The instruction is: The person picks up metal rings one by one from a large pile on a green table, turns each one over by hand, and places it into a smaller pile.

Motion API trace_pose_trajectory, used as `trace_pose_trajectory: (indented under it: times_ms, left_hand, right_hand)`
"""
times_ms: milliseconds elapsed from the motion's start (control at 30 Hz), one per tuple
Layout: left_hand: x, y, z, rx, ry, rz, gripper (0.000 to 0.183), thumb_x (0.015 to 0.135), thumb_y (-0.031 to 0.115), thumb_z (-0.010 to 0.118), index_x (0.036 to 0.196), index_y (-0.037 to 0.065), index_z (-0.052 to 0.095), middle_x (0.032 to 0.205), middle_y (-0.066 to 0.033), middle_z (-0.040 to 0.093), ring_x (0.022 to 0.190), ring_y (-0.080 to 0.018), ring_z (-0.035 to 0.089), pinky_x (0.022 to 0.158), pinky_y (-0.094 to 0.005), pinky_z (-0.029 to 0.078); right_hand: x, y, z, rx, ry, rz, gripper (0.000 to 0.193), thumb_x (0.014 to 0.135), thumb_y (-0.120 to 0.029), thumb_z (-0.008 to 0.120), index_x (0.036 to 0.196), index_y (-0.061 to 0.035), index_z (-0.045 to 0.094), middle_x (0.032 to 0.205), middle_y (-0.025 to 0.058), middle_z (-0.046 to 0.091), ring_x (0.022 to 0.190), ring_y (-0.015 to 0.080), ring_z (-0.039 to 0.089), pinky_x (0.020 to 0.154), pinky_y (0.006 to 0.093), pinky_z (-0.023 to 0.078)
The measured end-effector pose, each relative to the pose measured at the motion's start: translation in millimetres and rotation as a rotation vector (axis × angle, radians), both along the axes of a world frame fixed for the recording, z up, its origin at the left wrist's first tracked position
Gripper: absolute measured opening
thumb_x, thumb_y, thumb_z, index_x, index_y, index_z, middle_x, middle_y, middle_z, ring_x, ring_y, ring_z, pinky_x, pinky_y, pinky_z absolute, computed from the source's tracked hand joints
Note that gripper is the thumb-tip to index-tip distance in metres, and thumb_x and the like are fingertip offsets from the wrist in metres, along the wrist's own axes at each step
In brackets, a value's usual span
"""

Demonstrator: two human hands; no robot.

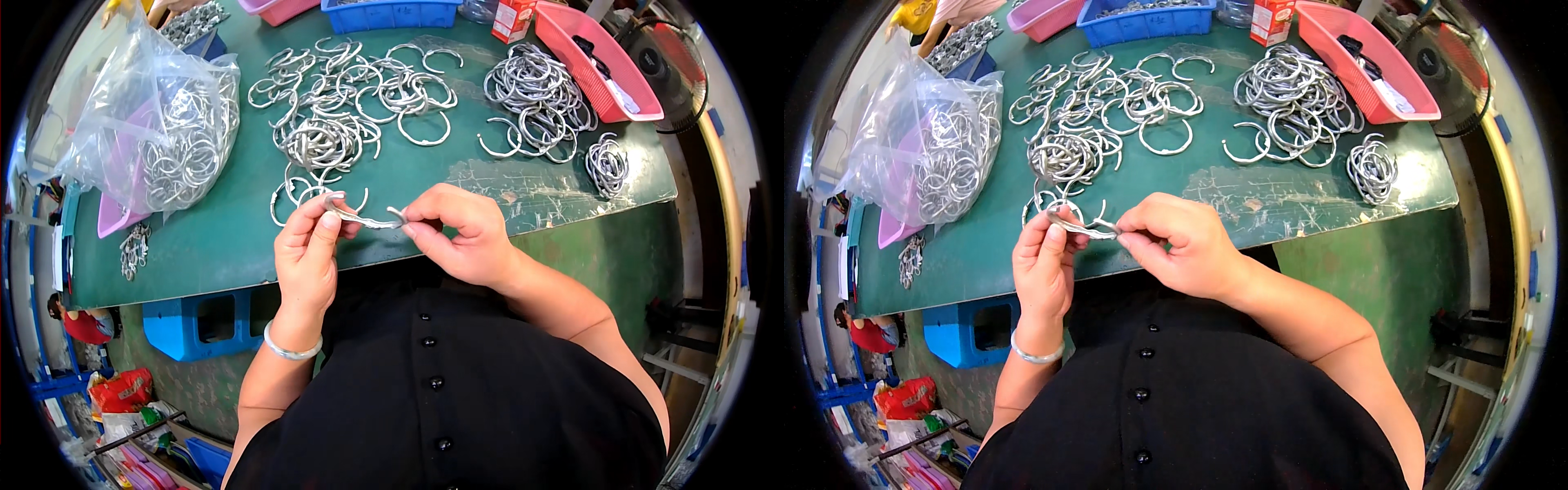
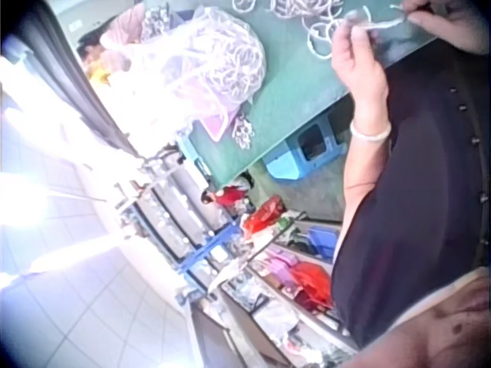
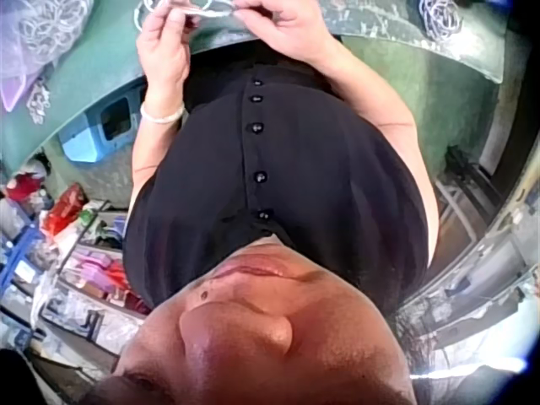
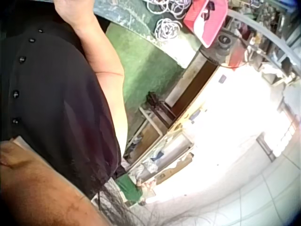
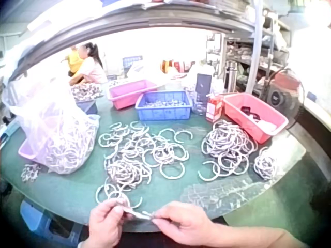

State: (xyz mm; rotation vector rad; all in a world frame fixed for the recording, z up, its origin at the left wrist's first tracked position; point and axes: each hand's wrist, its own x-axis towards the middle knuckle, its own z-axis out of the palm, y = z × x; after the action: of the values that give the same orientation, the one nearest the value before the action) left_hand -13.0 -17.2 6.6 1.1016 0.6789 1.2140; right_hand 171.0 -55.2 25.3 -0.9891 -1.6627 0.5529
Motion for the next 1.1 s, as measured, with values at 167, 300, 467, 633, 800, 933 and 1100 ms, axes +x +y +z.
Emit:
trace_pose_trajectory:
  times_ms: [167, 300, 467, 633, 800, 933, 1100]
  left_hand:
    - [-6, 1, 8, 0.586, 0.359, 0.064, 0.015, 0.082, 0.001, 0.052, 0.096, -0.001, 0.056, 0.086, -0.0096, 0.056, 0.075, -0.0147, 0.054, 0.069, -0.0264, 0.046]
    - [0, -5, 20, 0.708, 0.409, 0.097, 0.019, 0.071, -0.006, 0.061, 0.09, -0.001, 0.061, 0.08, -0.0093, 0.056, 0.066, -0.0131, 0.052, 0.058, -0.0204, 0.041]
    - [3, -9, 26, 0.734, 0.457, 0.073, 0.021, 0.07, -0.006, 0.062, 0.09, 0.0, 0.061, 0.079, -0.0095, 0.056, 0.064, -0.0138, 0.053, 0.055, -0.0212, 0.042]
    - [4, -9, 30, 0.743, 0.521, 0.064, 0.021, 0.069, -0.005, 0.064, 0.089, -0.001, 0.061, 0.078, -0.0093, 0.056, 0.062, -0.0149, 0.053, 0.054, -0.0218, 0.042]
    - [5, -8, 31, 0.76, 0.535, 0.064, 0.015, 0.068, -0.004, 0.064, 0.083, -0.002, 0.059, 0.074, -0.0093, 0.056, 0.061, -0.0161, 0.052, 0.053, -0.0228, 0.041]
    - [5, -7, 30, 0.667, 0.525, -0.009, 0.008, 0.073, -0.002, 0.059, 0.081, -0.004, 0.056, 0.077, -0.0092, 0.055, 0.066, -0.0133, 0.05, 0.06, -0.0208, 0.039]
    - [7, -7, 26, 0.478, 0.437, -0.009, 0.007, 0.075, -0.001, 0.059, 0.081, -0.003, 0.056, 0.073, -0.0058, 0.055, 0.062, -0.0106, 0.048, 0.058, -0.0204, 0.039]
  right_hand:
    - [7, 4, -12, -0.088, 0.074, -0.002, 0.013, 0.072, 0.004, 0.059, 0.084, 0.0008, 0.058, 0.075, 0.0069, 0.058, 0.062, 0.0101, 0.053, 0.054, 0.0209, 0.042]
    - [8, 5, -18, -0.138, 0.116, -0.003, 0.014, 0.073, 0.004, 0.058, 0.087, 0.0006, 0.059, 0.077, 0.0056, 0.058, 0.063, 0.0084, 0.052, 0.055, 0.0204, 0.042]
    - [5, 6, -17, -0.188, 0.166, -0.018, 0.01, 0.075, 0.0, 0.06, 0.084, 0.0003, 0.059, 0.074, 0.0044, 0.057, 0.061, 0.0064, 0.05, 0.053, 0.0201, 0.041]
    - [6, 6, -20, -0.25, 0.184, -0.006, 0.01, 0.075, 0.0, 0.059, 0.085, 0.0009, 0.058, 0.074, 0.0038, 0.056, 0.062, 0.006, 0.049, 0.054, 0.0195, 0.04]
    - [4, 5, -19, -0.369, 0.219, 0.055, 0.011, 0.076, 0.0, 0.059, 0.086, 0.0015, 0.058, 0.077, 0.0045, 0.057, 0.064, 0.0056, 0.05, 0.056, 0.0199, 0.041]
    - [5, 6, -19, -0.413, 0.181, 0.075, 0.013, 0.076, -0.002, 0.059, 0.088, 0.0019, 0.057, 0.079, 0.006, 0.057, 0.067, 0.0071, 0.052, 0.059, 0.021, 0.043]
    - [5, 7, -20, -0.392, 0.114, 0.072, 0.015, 0.077, -0.004, 0.059, 0.091, 0.0019, 0.057, 0.08, 0.008, 0.058, 0.069, 0.0101, 0.055, 0.062, 0.0224, 0.045]
